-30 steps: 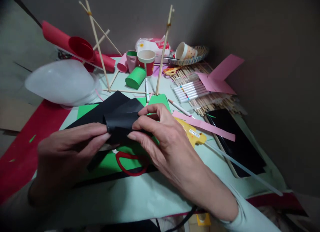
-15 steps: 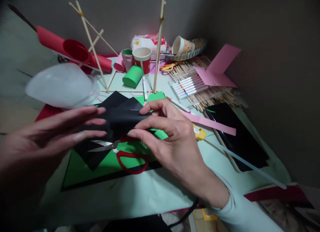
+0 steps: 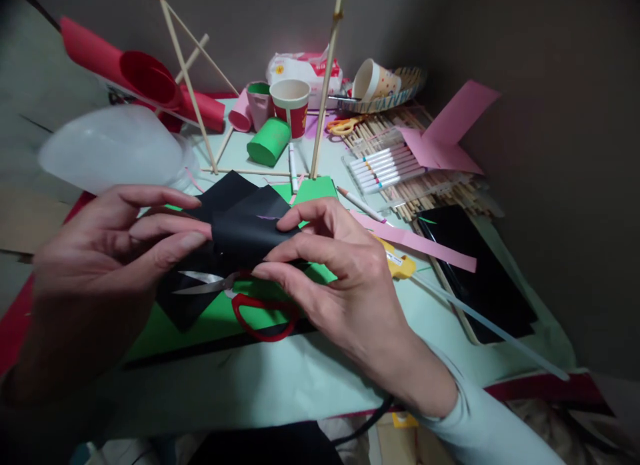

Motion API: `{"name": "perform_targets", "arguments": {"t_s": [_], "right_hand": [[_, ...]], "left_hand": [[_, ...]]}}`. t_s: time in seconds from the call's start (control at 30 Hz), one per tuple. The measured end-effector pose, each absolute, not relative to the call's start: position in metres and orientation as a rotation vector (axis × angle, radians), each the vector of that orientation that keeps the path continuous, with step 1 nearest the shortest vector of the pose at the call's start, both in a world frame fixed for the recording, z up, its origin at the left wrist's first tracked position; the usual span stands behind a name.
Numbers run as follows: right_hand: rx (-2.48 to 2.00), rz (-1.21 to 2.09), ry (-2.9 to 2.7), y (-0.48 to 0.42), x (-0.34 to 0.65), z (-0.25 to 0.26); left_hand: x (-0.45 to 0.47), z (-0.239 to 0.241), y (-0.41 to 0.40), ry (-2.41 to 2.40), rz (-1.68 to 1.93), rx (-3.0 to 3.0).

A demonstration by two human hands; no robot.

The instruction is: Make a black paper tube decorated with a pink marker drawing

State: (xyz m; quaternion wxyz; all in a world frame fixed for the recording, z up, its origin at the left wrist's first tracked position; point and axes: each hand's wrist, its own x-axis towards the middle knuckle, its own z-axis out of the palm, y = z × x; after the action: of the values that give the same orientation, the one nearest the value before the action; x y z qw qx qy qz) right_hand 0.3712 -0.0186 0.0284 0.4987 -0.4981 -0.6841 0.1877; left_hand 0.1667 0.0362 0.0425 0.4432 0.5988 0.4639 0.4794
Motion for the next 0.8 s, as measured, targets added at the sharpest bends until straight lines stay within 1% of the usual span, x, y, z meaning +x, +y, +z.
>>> {"name": "perform_targets", "arguments": {"t_s": [0.3,0.47,0.67,0.8], "right_hand": [[-1.295,0.463,-1.868,-0.021,0.365,0.028],[-1.337,0.437,-1.888,-0.022,0.363,0.030],[-1.373,0.465,-1.862,-0.021,0.362,0.032],[-1.373,0.432,-1.868,-0.021,0.361,0.030]], "left_hand": [[0.169,0.038,0.040,1.020,1.269,1.571],[0.167,0.035,0.039,1.014,1.278,1.610],[0.172,0.042,0.030,1.151,1.219,1.548],[0.175,0.042,0.028,1.159,1.213,1.553]]}}
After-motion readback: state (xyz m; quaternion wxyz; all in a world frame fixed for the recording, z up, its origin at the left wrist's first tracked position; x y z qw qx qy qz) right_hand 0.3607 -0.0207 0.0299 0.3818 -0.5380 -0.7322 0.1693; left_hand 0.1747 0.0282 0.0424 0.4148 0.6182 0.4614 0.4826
